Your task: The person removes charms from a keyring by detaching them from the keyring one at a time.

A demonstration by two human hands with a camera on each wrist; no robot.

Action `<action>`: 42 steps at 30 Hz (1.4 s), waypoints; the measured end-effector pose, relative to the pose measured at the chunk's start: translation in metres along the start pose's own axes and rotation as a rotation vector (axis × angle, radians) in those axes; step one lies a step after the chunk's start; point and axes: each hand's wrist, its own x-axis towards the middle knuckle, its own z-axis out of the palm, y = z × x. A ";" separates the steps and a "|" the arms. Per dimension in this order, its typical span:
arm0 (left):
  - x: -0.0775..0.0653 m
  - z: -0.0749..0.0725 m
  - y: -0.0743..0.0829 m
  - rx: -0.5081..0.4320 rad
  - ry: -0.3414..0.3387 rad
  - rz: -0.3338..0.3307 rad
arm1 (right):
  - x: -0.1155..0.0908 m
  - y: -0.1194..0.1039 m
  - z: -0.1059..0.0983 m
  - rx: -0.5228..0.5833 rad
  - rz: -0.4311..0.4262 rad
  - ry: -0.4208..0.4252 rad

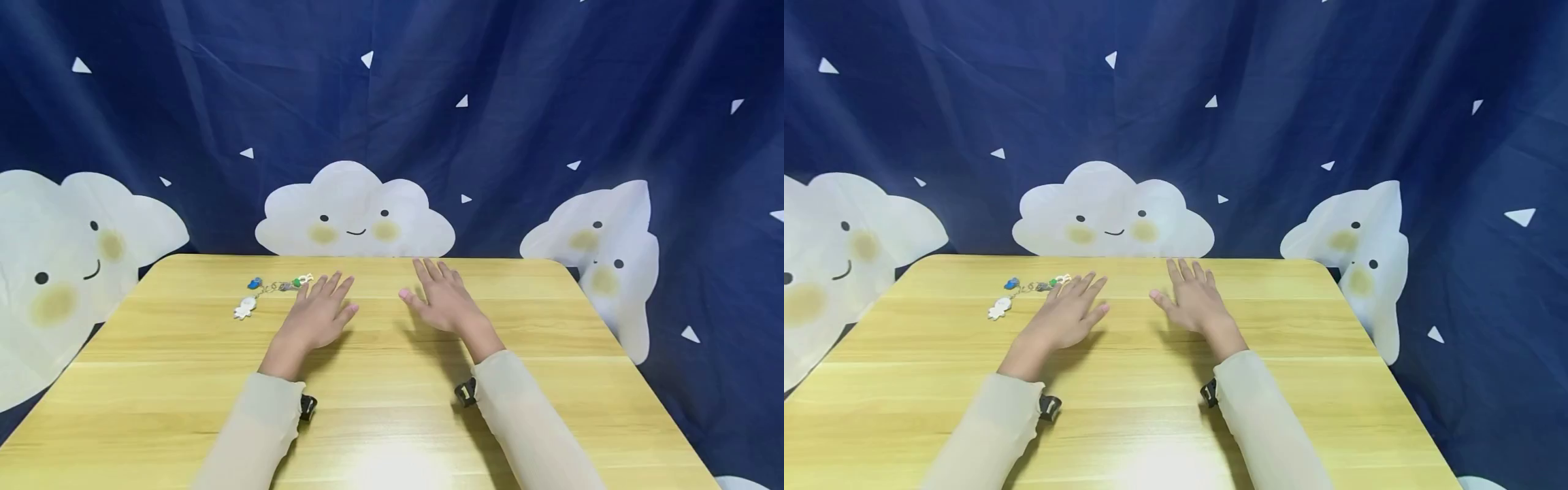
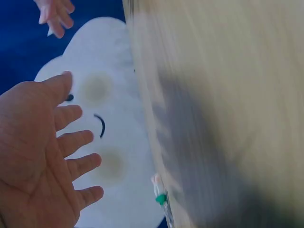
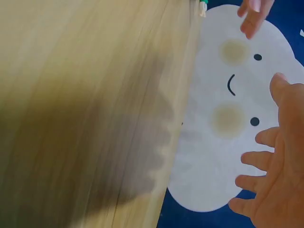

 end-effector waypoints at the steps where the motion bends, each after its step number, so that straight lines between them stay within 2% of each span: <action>1: -0.002 -0.002 -0.005 -0.004 -0.008 -0.010 | 0.002 -0.002 0.001 0.004 -0.008 -0.011; 13: -0.026 -0.029 -0.061 0.003 -0.032 -0.096 | 0.036 -0.042 0.022 0.008 -0.126 -0.066; 22: -0.037 -0.040 -0.092 0.065 -0.040 -0.105 | 0.065 -0.084 0.041 -0.030 -0.244 -0.128; 29: -0.032 -0.050 -0.102 0.061 -0.034 -0.093 | 0.089 -0.113 0.054 -0.117 -0.323 -0.137; 33: -0.028 -0.051 -0.114 0.043 -0.031 -0.091 | 0.104 -0.128 0.059 -0.167 -0.366 -0.136; 42: -0.022 -0.046 -0.142 -0.042 -0.042 -0.152 | 0.133 -0.156 0.074 -0.218 -0.448 -0.144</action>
